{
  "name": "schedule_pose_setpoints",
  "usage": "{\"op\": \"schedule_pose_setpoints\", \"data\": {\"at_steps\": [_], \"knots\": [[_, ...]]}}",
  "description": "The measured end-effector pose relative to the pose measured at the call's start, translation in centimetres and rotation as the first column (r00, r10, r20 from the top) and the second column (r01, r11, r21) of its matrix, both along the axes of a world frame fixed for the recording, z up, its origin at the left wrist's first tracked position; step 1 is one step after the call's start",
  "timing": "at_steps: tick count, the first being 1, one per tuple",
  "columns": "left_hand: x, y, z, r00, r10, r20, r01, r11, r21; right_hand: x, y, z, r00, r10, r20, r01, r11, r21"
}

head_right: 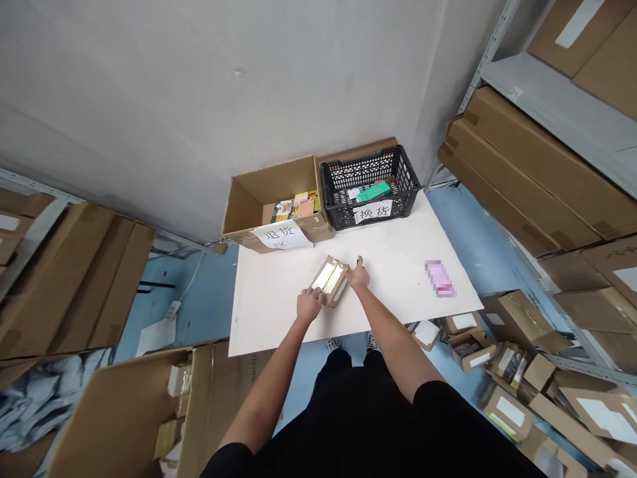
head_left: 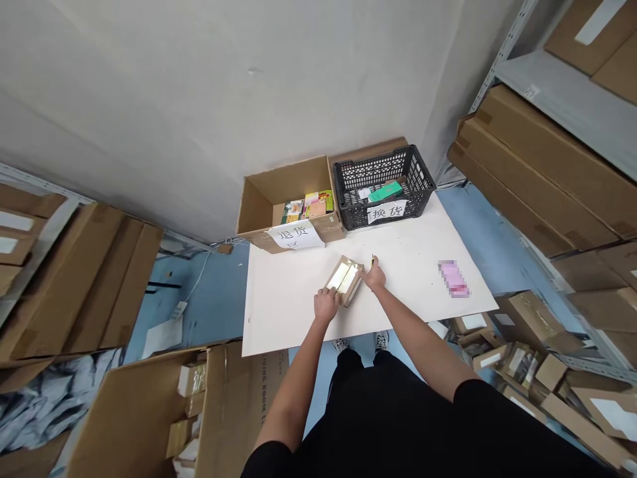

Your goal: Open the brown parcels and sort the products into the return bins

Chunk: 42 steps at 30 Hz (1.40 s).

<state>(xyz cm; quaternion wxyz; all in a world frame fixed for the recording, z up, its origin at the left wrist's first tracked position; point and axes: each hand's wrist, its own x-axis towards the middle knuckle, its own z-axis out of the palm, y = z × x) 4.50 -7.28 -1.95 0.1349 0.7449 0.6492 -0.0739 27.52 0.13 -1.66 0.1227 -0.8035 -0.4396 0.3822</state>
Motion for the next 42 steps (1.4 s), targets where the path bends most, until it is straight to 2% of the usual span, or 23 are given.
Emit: {"op": "schedule_pose_setpoints", "data": {"at_steps": [4, 8, 11, 14, 16, 19, 22, 24, 26, 29, 32, 36, 39, 42], "knots": [[-0.6, 1.0, -0.5, 1.0, 0.011, 0.029, -0.011, 1.0, 0.0, -1.2, -3.7, -0.3, 0.999, -0.017, -0.033, 0.019, 0.999, 0.038], [1.4, -1.2, -1.7, 0.999, -0.028, -0.027, 0.027, 0.999, -0.037, -3.2, -7.9, -1.4, 0.996, 0.045, -0.073, -0.042, 0.998, 0.042], [3.4, -3.7, -1.8, 0.997, -0.051, -0.05, 0.046, 0.994, -0.103, -3.1, -8.1, -1.8, 0.998, 0.026, -0.058, -0.027, 1.0, -0.014], [4.5, -4.5, -1.1, 0.996, -0.089, 0.011, 0.089, 0.974, -0.208, -1.4, -6.0, -1.2, 0.998, 0.052, -0.021, -0.052, 0.998, 0.032], [4.5, -3.7, -0.3, 0.985, -0.159, 0.069, 0.171, 0.953, -0.251, 0.1, -4.7, -0.4, 0.997, 0.082, 0.01, -0.082, 0.994, 0.068], [4.1, -0.7, 0.9, 0.963, -0.266, 0.048, 0.271, 0.945, -0.182, 1.3, -4.5, 0.5, 0.999, 0.049, 0.019, -0.051, 0.994, 0.093], [3.7, 3.0, 1.4, 0.916, -0.401, -0.01, 0.397, 0.911, -0.114, 0.9, -6.6, 0.6, 1.0, 0.03, -0.004, -0.029, 0.996, 0.085], [3.5, 4.9, 1.1, 0.875, -0.484, -0.015, 0.474, 0.862, -0.18, 0.3, -8.3, 0.1, 0.999, 0.05, -0.011, -0.049, 0.997, 0.064], [3.5, 5.7, 0.5, 0.866, -0.5, -0.026, 0.48, 0.843, -0.245, 0.1, -9.3, -0.5, 0.999, 0.042, -0.005, -0.042, 0.998, 0.044], [4.0, 4.6, -0.3, 0.911, -0.406, -0.075, 0.379, 0.894, -0.237, 1.2, -8.2, -0.7, 1.0, -0.011, 0.028, 0.01, 1.0, 0.025], [5.5, 1.8, -0.8, 0.952, -0.281, -0.119, 0.259, 0.95, -0.177, 2.7, -4.9, 0.0, 0.998, -0.024, 0.066, 0.021, 0.999, 0.047], [7.6, -1.8, -1.4, 0.965, -0.234, -0.12, 0.22, 0.968, -0.121, 3.7, -1.7, 1.5, 0.998, -0.063, 0.022, 0.061, 0.994, 0.096], [8.0, -2.9, -1.9, 0.973, -0.221, -0.073, 0.218, 0.975, -0.05, 4.4, -2.7, 2.2, 0.993, -0.11, -0.048, 0.115, 0.985, 0.125], [7.6, -2.9, -2.5, 0.977, -0.213, 0.009, 0.214, 0.976, -0.032, 5.6, -6.0, 2.6, 0.996, -0.037, -0.082, 0.045, 0.994, 0.097]]}}
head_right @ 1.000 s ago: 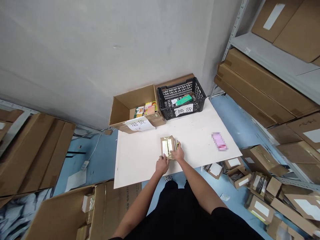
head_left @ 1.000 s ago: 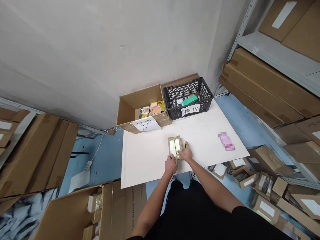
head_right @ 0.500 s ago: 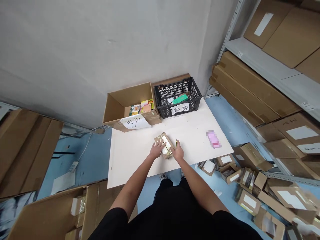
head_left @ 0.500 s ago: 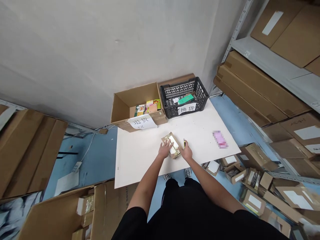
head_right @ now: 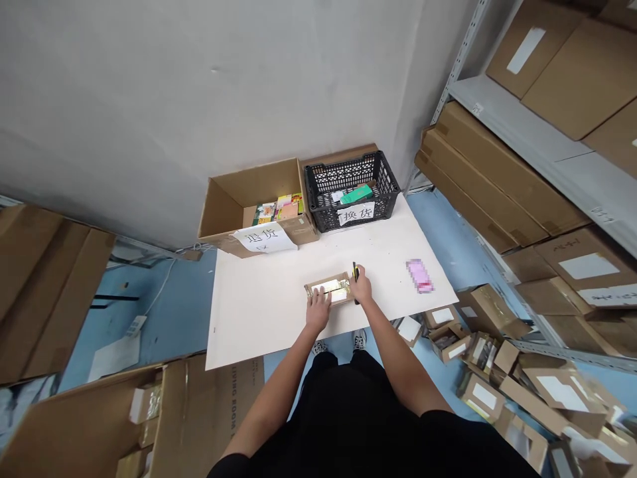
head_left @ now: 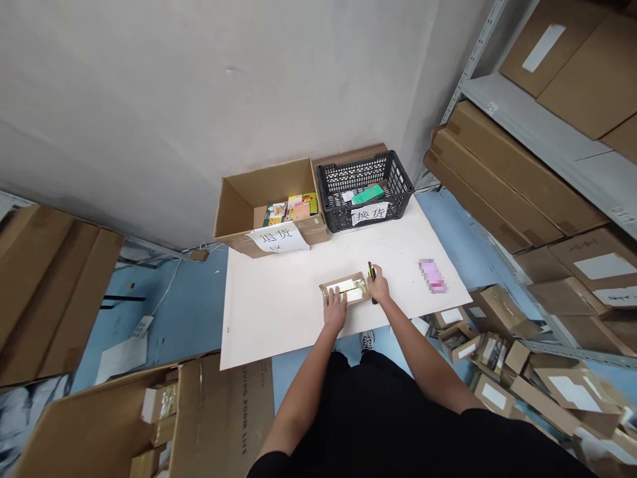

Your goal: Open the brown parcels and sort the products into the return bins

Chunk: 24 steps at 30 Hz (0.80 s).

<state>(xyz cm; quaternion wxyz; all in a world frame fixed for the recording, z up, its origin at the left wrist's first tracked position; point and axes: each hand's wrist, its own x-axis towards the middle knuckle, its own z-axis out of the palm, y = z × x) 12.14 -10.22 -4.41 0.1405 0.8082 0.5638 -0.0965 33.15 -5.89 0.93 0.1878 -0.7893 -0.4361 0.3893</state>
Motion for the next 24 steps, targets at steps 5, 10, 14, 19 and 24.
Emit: {"op": "schedule_pose_setpoints", "data": {"at_steps": [5, 10, 14, 19, 24], "knots": [[-0.3, 0.2, -0.6, 0.997, 0.027, 0.066, -0.025, 0.999, -0.032, 1.5, -4.0, 0.6, 0.975, 0.22, 0.016, -0.219, 0.974, -0.058], [-0.2, 0.1, -0.7, 0.997, 0.034, 0.071, -0.033, 0.999, -0.023, 1.4, -3.2, 0.3, 0.963, 0.268, -0.032, -0.269, 0.955, -0.127], [-0.4, 0.3, -0.8, 0.998, 0.032, 0.054, -0.03, 0.999, -0.027, 2.1, -2.3, 0.3, 0.953, 0.244, -0.181, -0.271, 0.952, -0.141], [-0.8, 0.6, -0.7, 0.998, 0.029, 0.047, -0.028, 0.999, -0.038, 3.1, -2.4, 1.2, 0.932, 0.271, -0.241, -0.316, 0.932, -0.175], [-0.9, 0.9, 0.2, 0.999, 0.029, 0.026, -0.028, 0.998, -0.048, 4.9, -4.3, 0.9, 0.908, 0.269, -0.322, -0.352, 0.905, -0.238]]}}
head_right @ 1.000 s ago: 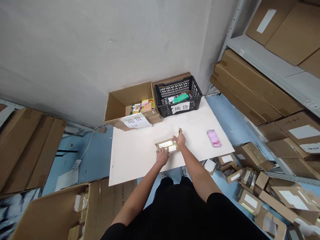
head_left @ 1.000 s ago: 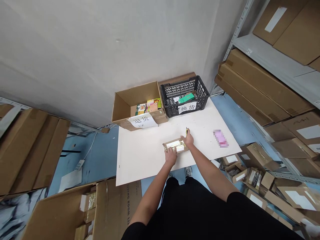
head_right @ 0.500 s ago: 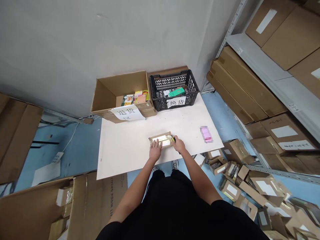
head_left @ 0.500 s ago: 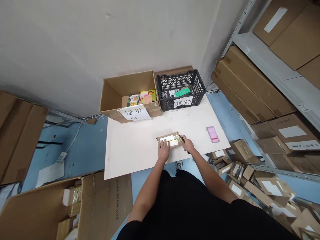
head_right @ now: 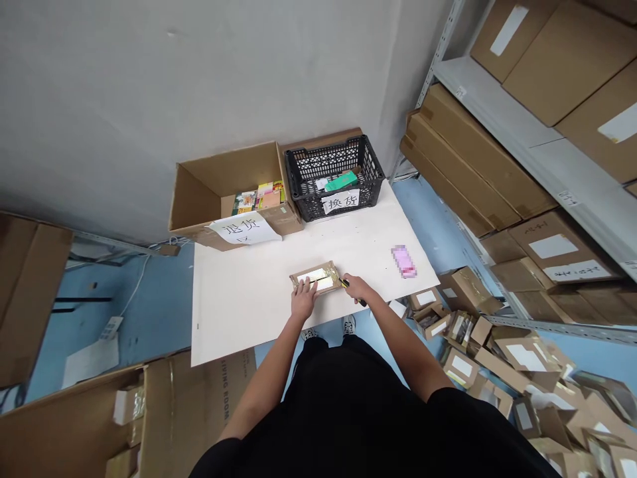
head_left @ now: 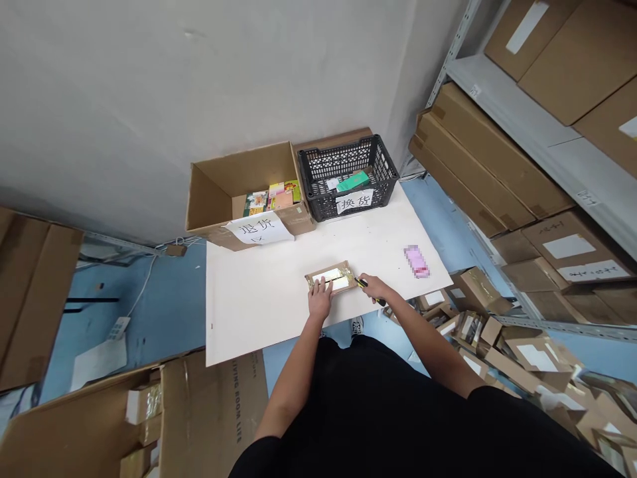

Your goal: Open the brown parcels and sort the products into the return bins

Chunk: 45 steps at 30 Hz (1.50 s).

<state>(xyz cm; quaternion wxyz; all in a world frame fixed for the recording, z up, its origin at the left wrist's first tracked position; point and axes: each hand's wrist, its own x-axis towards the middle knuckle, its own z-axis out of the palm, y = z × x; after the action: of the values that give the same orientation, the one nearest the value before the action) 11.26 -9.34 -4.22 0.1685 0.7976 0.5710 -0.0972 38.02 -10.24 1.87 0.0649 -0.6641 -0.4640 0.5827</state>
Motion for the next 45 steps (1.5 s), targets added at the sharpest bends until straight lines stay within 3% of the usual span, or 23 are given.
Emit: {"op": "schedule_pose_setpoints", "data": {"at_steps": [3, 6, 8, 11, 13, 15, 17, 20, 22, 25, 27, 36, 41, 45], "knots": [[-0.1, 0.3, 0.6, 1.0, 0.001, -0.007, -0.001, 1.0, -0.007, 1.4, -1.6, -1.4, 0.993, -0.114, 0.03, 0.113, 0.993, 0.034], [-0.7, 0.3, 0.9, 0.998, 0.045, -0.031, -0.045, 0.999, 0.021, 1.9, -2.0, -3.3, 0.9, -0.336, 0.278, 0.286, 0.936, 0.204], [-1.5, 0.1, 1.1, 0.993, 0.096, -0.067, -0.094, 0.995, 0.042, 1.9, -1.2, -4.6, 0.855, -0.363, 0.371, 0.292, 0.927, 0.235], [-3.0, -0.3, 1.4, 0.982, 0.152, -0.111, -0.147, 0.988, 0.054, 1.9, 0.6, -6.0, 0.882, -0.328, 0.339, 0.281, 0.942, 0.181], [-4.0, -0.1, 1.8, 0.98, 0.167, -0.104, -0.162, 0.985, 0.063, 2.0, 1.6, -6.5, 0.854, -0.381, 0.353, 0.344, 0.924, 0.164], [-4.8, 0.7, 2.3, 0.979, 0.194, -0.065, -0.187, 0.978, 0.09, 1.7, 1.9, -6.8, 0.795, -0.465, 0.389, 0.41, 0.885, 0.218], [-5.3, 2.0, 2.6, 0.973, 0.228, -0.017, -0.225, 0.968, 0.108, 0.2, 1.6, -7.1, 0.796, -0.495, 0.348, 0.399, 0.862, 0.314], [-5.5, 4.0, 2.7, 0.967, 0.254, 0.002, -0.254, 0.967, 0.033, -4.5, 1.2, -7.3, 0.906, -0.397, 0.147, 0.321, 0.87, 0.373], [-5.5, 4.7, 2.5, 0.967, 0.255, -0.004, -0.255, 0.966, -0.04, -8.7, 1.2, -7.3, 0.941, -0.336, 0.037, 0.311, 0.903, 0.296], [-5.4, 4.9, 2.1, 0.962, 0.274, 0.008, -0.273, 0.961, -0.053, -13.9, 2.1, -7.2, 0.933, -0.357, 0.053, 0.348, 0.928, 0.131], [-5.3, 4.7, 1.9, 0.953, 0.301, 0.011, -0.301, 0.953, -0.028, -15.9, 3.0, -7.0, 0.922, -0.371, 0.114, 0.361, 0.927, 0.1], [-5.0, 2.8, -0.3, 0.916, 0.401, -0.018, -0.398, 0.912, 0.099, -16.5, 7.5, -5.4, 0.942, -0.17, 0.291, 0.146, 0.984, 0.1], [-5.5, 2.6, -0.7, 0.948, 0.319, 0.017, -0.315, 0.926, 0.209, -16.7, 8.2, -6.1, 0.935, -0.156, 0.318, 0.129, 0.986, 0.103], [-5.6, 3.2, -0.6, 0.962, 0.273, -0.012, -0.269, 0.953, 0.141, -16.4, 8.1, -7.1, 0.951, -0.19, 0.244, 0.151, 0.974, 0.168]]}}
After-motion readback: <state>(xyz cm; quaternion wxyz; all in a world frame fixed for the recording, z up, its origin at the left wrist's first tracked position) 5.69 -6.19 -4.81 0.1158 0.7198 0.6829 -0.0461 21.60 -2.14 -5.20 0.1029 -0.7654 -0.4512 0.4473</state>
